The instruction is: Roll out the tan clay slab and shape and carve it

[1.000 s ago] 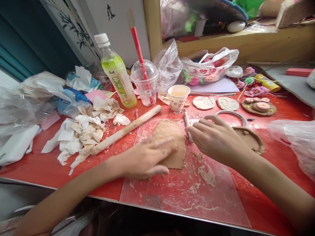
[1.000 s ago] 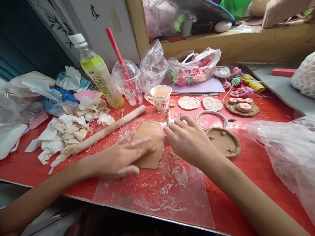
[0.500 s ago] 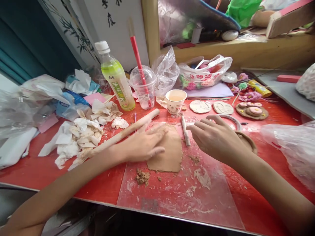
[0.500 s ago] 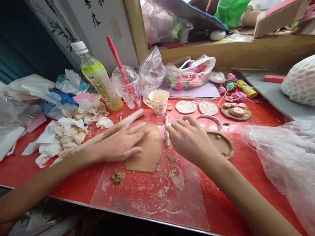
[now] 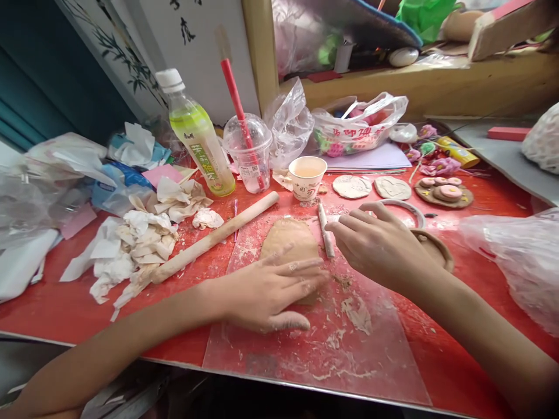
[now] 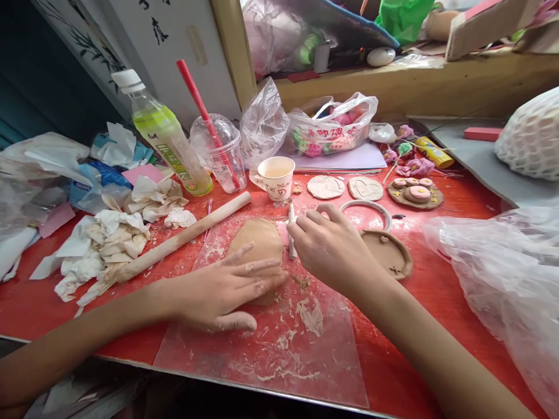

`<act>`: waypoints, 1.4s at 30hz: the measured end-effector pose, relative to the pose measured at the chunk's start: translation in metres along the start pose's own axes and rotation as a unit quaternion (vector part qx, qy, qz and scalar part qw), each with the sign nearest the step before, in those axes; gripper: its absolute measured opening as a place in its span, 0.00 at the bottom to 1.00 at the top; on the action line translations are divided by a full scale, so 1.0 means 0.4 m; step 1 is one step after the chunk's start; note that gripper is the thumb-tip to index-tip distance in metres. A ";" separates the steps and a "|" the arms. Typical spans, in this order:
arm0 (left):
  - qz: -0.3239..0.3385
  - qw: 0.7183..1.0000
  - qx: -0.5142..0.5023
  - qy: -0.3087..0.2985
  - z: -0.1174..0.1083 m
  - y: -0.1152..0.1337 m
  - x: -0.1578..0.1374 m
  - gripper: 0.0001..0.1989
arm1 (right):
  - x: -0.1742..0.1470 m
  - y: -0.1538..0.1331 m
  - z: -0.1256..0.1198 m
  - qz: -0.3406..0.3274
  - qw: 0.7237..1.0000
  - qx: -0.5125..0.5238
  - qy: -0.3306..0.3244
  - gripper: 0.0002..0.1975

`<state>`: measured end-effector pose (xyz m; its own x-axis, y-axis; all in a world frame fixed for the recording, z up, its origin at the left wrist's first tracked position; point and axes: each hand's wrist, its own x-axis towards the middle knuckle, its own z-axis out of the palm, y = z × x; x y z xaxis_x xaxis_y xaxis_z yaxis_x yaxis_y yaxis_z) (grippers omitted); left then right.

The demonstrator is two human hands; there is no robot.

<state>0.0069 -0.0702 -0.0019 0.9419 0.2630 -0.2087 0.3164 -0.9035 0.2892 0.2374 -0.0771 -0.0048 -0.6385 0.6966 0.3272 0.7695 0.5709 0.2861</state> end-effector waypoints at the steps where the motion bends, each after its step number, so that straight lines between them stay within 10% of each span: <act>1: 0.009 1.000 0.000 -0.005 0.000 0.002 0.001 0.32 | 0.000 0.001 0.001 0.003 1.000 0.000 0.001 0.09; 7: -0.153 0.985 0.033 0.073 -0.003 -0.062 -0.001 0.28 | -0.002 0.013 0.003 0.031 0.999 -0.019 0.012 0.10; 13: 0.007 1.000 -0.011 0.005 -0.004 -0.004 0.013 0.28 | -0.001 0.011 0.001 0.034 0.999 -0.021 0.001 0.10; 19: -0.165 0.982 0.046 0.075 -0.010 -0.066 0.020 0.27 | -0.005 0.020 0.007 0.047 0.998 -0.031 0.004 0.09; 25: -0.013 1.000 0.012 0.012 -0.001 -0.017 0.028 0.28 | -0.004 0.013 0.004 0.044 0.999 -0.022 0.013 0.09; 30: -0.142 0.987 0.039 0.072 -0.007 -0.067 0.022 0.26 | -0.003 0.013 -0.001 0.048 0.998 -0.027 0.006 0.10; 37: -0.035 0.999 0.016 0.009 0.000 -0.038 0.020 0.27 | -0.002 0.009 -0.003 0.044 0.999 -0.025 0.016 0.10; 42: -0.172 0.984 0.009 0.046 0.006 -0.080 -0.005 0.30 | -0.002 0.010 -0.002 0.048 0.998 -0.031 0.010 0.10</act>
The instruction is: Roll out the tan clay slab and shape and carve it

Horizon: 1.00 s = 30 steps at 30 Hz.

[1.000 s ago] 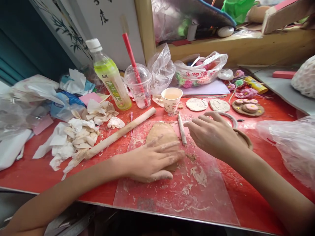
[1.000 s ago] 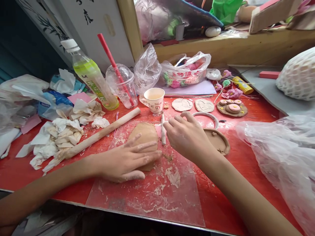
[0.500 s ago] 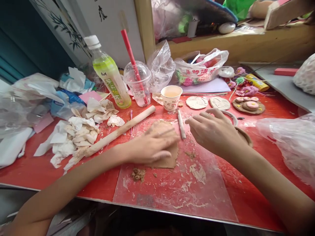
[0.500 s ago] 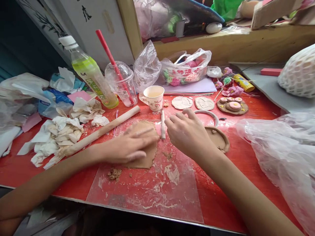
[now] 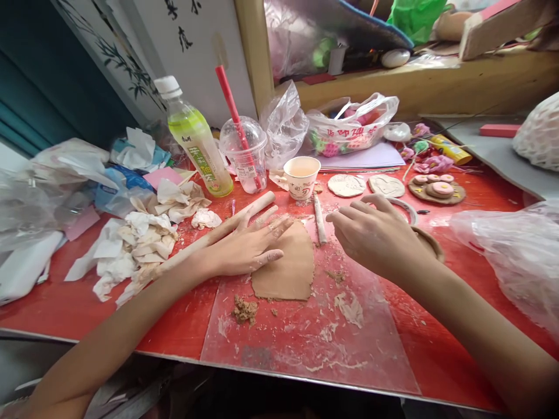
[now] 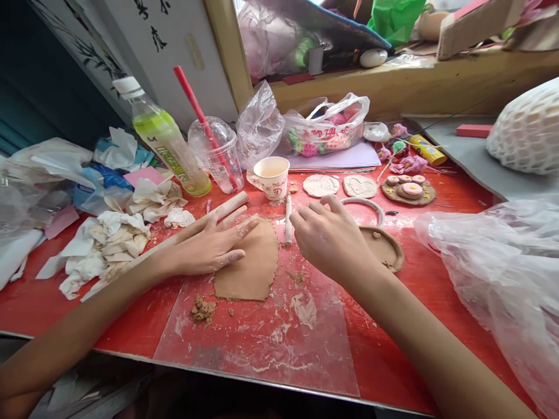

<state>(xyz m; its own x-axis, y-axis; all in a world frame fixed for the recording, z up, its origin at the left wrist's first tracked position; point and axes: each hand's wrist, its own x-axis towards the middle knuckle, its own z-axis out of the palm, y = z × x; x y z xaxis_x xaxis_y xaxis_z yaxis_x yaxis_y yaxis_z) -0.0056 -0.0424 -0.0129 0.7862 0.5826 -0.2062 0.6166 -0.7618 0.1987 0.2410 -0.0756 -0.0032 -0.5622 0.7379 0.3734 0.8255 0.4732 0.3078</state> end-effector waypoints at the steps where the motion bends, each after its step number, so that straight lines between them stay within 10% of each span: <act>1: -0.004 1.000 -0.007 -0.002 0.000 -0.006 -0.003 0.31 | 0.000 0.000 0.000 0.000 1.000 -0.001 -0.003 0.09; 13: 0.124 0.990 -0.009 -0.068 -0.011 0.062 -0.019 0.29 | 0.000 -0.007 0.006 -0.003 1.000 0.000 -0.031 0.10; 20: -0.001 1.000 0.019 -0.012 -0.002 0.001 -0.014 0.26 | -0.002 -0.008 0.008 -0.003 1.000 0.008 -0.028 0.11; 26: 0.162 0.984 -0.021 -0.075 -0.004 0.100 -0.035 0.31 | -0.002 -0.011 0.013 -0.004 0.999 0.010 -0.043 0.09; 30: 0.075 0.996 -0.022 -0.042 -0.007 0.051 -0.039 0.30 | -0.003 -0.009 0.014 -0.007 0.999 0.014 -0.049 0.10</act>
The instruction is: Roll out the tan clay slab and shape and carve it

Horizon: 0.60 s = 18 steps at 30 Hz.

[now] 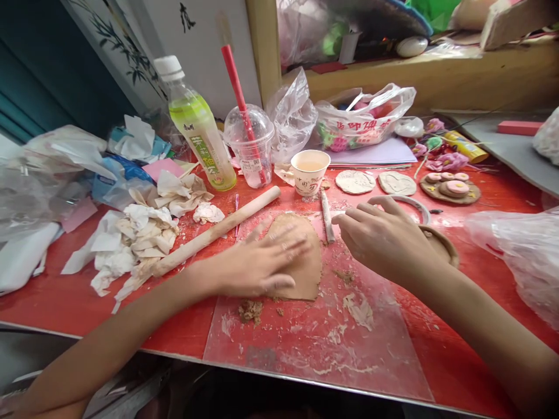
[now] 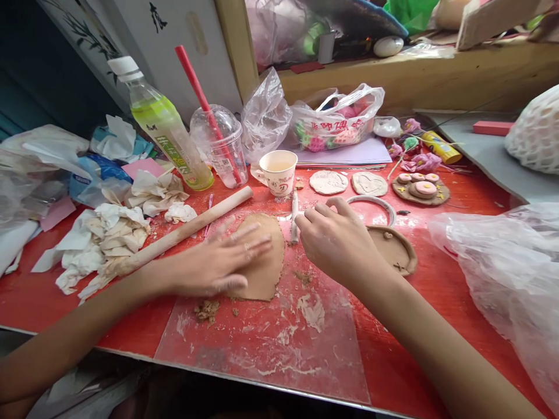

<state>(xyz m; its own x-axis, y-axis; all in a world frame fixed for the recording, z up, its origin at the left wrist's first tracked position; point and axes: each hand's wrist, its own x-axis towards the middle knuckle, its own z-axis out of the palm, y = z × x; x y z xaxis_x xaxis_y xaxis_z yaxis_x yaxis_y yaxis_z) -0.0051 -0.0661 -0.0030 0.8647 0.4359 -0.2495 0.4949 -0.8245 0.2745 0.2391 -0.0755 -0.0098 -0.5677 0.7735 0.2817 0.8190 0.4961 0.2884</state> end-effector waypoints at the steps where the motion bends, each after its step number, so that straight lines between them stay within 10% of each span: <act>1: -0.031 0.999 0.002 0.009 -0.001 -0.015 -0.004 0.30 | 0.000 0.001 0.000 0.001 1.000 -0.001 0.000 0.10; 8: 0.073 0.994 -0.057 -0.063 -0.002 0.006 -0.028 0.33 | 0.001 0.002 0.000 0.006 1.000 -0.007 0.012 0.11; 13: -0.072 0.997 -0.028 -0.019 0.007 -0.021 -0.051 0.32 | 0.001 0.002 0.005 0.013 1.000 0.002 0.007 0.10; 18: 0.101 0.991 -0.060 -0.055 0.009 0.010 -0.069 0.34 | 0.001 0.000 0.004 0.003 1.000 0.002 0.014 0.09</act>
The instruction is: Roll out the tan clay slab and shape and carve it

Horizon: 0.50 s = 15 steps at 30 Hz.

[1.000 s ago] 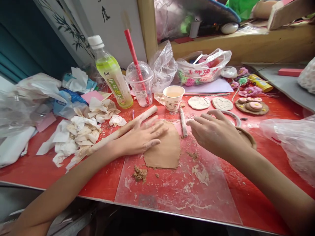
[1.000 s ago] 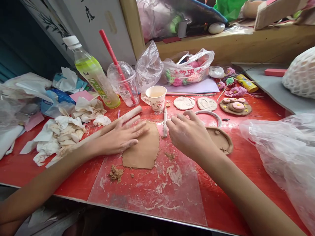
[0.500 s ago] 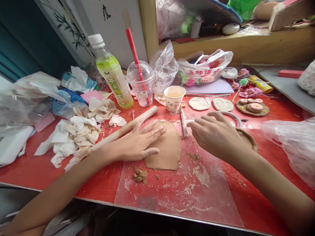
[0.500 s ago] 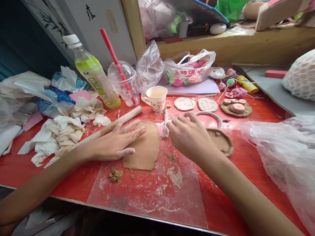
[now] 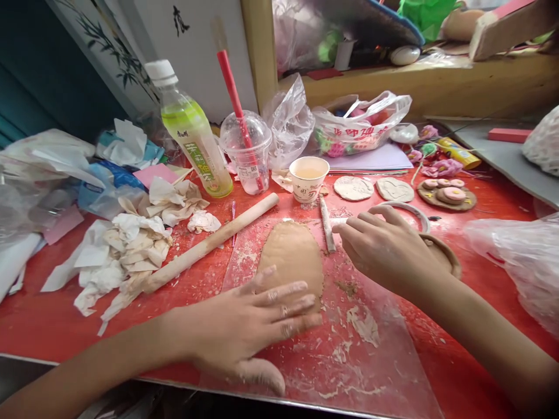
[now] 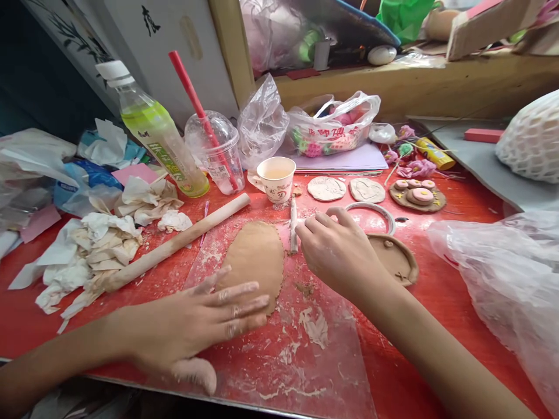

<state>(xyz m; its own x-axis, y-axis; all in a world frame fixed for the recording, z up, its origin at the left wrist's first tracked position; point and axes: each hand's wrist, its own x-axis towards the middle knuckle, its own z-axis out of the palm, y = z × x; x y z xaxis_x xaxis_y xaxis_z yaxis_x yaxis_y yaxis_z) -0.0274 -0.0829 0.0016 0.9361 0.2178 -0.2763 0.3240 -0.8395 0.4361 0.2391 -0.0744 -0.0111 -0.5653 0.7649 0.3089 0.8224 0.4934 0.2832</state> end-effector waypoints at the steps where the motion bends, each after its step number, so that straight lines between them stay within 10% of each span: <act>1: -0.004 1.000 0.001 0.002 -0.001 -0.002 -0.001 0.34 | 0.000 -0.001 0.000 -0.003 1.000 0.001 0.002 0.09; 5: -0.148 0.986 0.046 0.065 -0.002 -0.036 -0.010 0.32 | -0.002 0.000 0.001 -0.004 1.000 0.000 0.011 0.09; 11: 0.009 0.999 0.008 0.029 0.015 0.015 -0.002 0.34 | -0.004 0.003 0.004 -0.008 1.000 -0.006 0.013 0.09; 15: -0.100 0.993 0.034 0.053 -0.005 -0.012 -0.015 0.35 | -0.004 0.003 0.004 -0.007 1.000 -0.012 0.006 0.09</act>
<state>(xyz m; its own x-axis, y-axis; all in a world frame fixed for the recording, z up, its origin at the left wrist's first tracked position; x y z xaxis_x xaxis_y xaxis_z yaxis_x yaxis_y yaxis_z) -0.0342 -0.0791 0.0029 0.8645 0.4314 -0.2578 0.4978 -0.8056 0.3213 0.2413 -0.0745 -0.0126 -0.5779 0.7525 0.3158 0.8124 0.4938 0.3100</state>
